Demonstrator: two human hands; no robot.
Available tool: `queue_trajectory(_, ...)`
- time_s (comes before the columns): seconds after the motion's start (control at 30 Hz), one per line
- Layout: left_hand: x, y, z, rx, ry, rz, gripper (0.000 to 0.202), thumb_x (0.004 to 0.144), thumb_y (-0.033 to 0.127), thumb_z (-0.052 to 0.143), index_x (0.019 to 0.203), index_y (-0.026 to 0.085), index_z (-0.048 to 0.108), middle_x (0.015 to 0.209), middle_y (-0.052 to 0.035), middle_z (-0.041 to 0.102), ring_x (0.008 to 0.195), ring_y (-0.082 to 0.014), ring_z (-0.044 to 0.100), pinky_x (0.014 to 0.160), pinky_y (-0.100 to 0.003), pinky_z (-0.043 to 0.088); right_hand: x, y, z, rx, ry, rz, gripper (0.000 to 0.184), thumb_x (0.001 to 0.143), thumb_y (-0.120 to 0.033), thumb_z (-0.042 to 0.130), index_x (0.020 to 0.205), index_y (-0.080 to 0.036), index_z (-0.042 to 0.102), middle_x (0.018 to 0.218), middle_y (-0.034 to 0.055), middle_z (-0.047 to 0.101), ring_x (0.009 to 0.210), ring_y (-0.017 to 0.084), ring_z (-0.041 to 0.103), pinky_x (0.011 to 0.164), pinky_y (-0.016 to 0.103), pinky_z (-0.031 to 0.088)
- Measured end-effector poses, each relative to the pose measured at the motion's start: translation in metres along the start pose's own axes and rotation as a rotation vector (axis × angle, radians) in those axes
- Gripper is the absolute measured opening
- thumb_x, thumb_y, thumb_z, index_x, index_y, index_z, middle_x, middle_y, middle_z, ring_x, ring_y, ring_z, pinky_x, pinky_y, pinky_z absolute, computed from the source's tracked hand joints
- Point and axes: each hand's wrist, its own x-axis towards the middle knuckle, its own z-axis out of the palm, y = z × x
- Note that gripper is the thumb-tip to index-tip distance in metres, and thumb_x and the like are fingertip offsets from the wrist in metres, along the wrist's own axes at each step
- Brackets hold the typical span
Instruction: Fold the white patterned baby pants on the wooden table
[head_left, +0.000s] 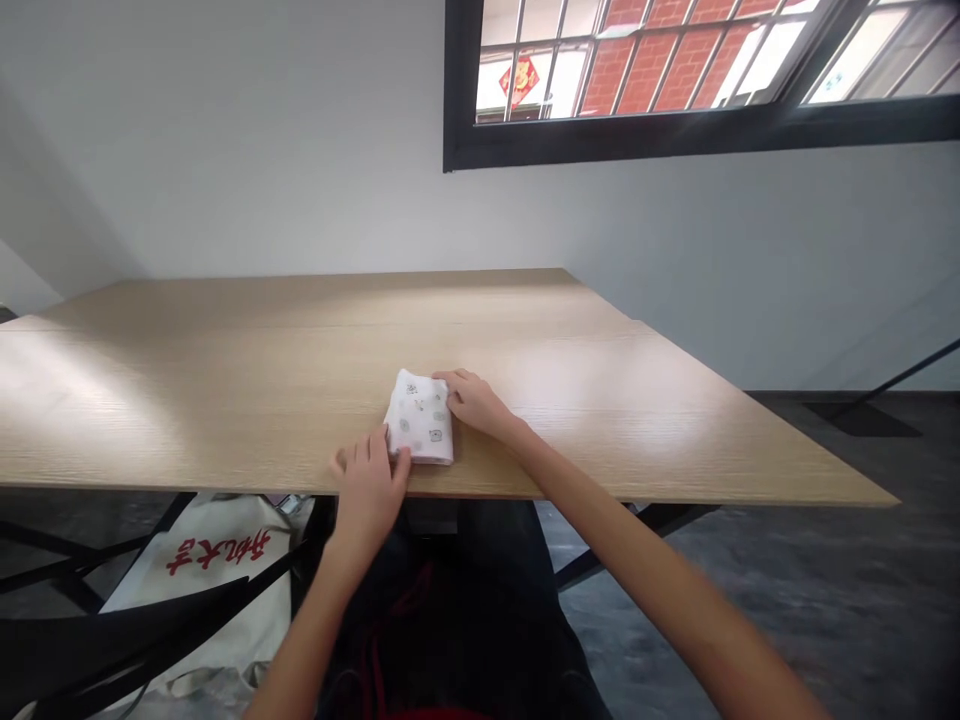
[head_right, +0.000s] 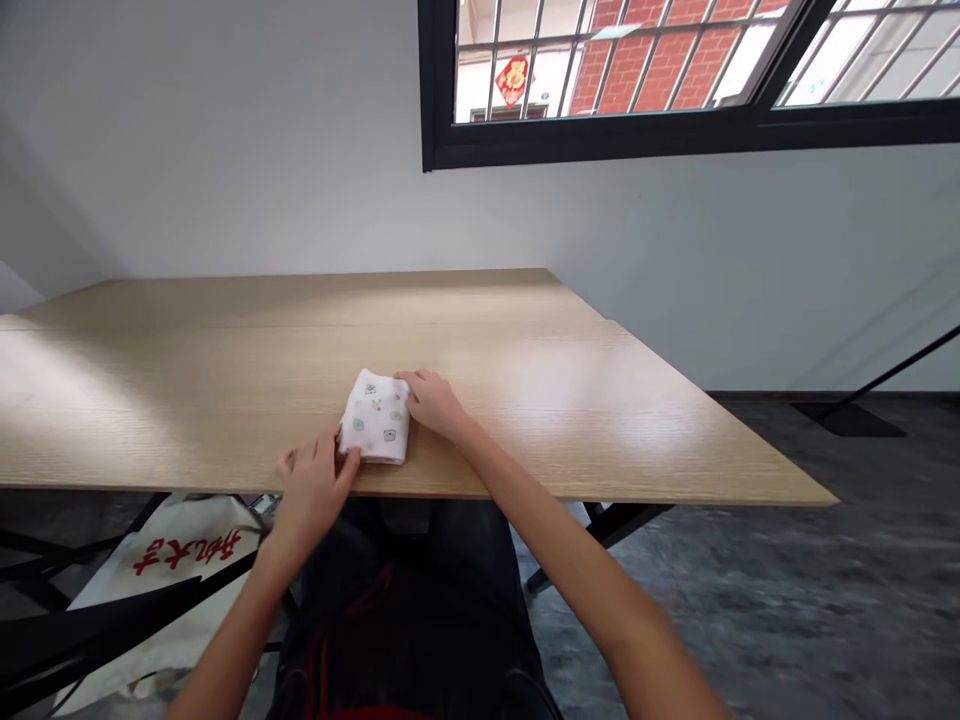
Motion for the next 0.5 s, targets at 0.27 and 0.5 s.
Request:
queue_trajectory(0.27, -0.009, -0.011, -0.009, -0.184, -0.004, -0.069, 0.033, 0.091, 0.024, 0.028, 0.113, 0.018, 0.051, 0.116, -0.0107, 0.059, 0.112, -0.0236, 0.049, 0.1, -0.048, 0.021, -0.006, 0.01, 0.009, 0.107, 0.166, -0.109, 0.032, 0.084, -0.005, 0.039, 0.11, -0.007, 0.057, 0.104, 0.0132, 0.055, 0.095, 0.02, 0.053, 0.085, 0.032, 0.043)
queue_trajectory(0.5, 0.033, -0.046, -0.015, -0.126, -0.082, -0.091, 0.04, 0.084, 0.011, 0.025, 0.109, 0.023, 0.054, 0.127, -0.0069, 0.051, 0.12, -0.0206, 0.043, 0.1, -0.047, 0.026, -0.023, -0.046, 0.015, 0.058, 0.198, -0.26, 0.028, 0.083, -0.023, 0.051, 0.11, -0.017, 0.059, 0.111, 0.0086, 0.055, 0.1, 0.023, 0.048, 0.091, 0.038, 0.037)
